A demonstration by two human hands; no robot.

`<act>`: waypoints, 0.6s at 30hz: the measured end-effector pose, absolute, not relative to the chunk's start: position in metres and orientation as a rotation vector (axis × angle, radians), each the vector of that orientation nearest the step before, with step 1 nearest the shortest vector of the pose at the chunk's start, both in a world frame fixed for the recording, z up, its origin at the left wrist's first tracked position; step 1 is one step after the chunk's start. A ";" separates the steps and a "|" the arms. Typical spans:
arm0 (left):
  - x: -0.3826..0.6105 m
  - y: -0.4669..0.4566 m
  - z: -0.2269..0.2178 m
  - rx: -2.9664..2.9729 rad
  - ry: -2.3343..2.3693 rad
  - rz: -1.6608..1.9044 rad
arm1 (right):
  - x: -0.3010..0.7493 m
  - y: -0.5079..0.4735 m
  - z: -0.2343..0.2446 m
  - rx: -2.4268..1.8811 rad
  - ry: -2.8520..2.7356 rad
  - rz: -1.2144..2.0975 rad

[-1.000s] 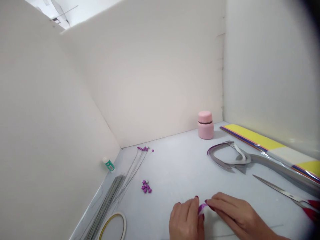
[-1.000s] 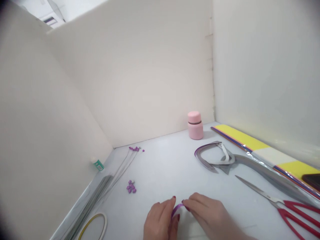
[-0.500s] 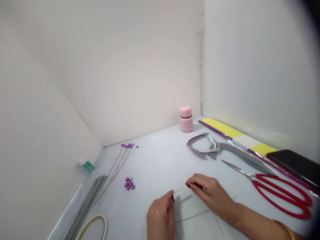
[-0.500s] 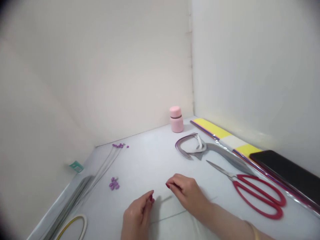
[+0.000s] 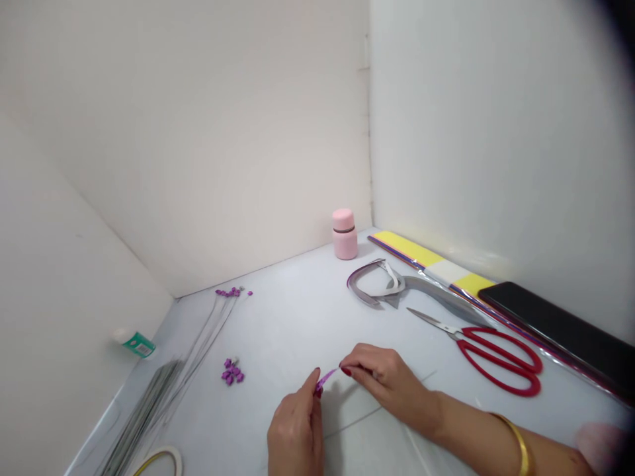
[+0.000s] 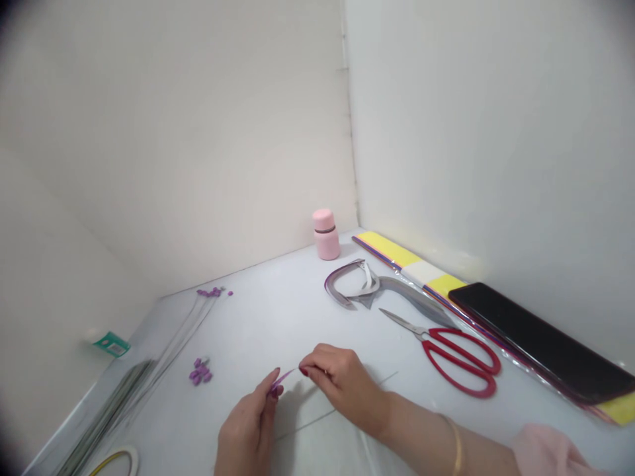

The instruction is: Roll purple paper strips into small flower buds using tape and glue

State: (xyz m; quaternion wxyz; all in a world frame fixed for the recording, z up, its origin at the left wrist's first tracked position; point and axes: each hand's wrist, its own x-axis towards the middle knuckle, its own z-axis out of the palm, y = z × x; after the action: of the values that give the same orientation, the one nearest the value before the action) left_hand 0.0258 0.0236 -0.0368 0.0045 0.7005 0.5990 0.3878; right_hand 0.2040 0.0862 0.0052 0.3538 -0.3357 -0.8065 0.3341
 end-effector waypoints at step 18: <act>0.033 0.020 -0.022 2.256 1.759 1.377 | 0.190 0.072 0.005 -1.003 -1.594 1.688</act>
State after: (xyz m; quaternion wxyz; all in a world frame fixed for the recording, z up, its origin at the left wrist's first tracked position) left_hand 0.0329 0.0205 -0.0215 -0.0168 0.7105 0.5540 0.4337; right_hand 0.1897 0.0716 0.0050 0.3016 -0.3780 -0.6011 0.6363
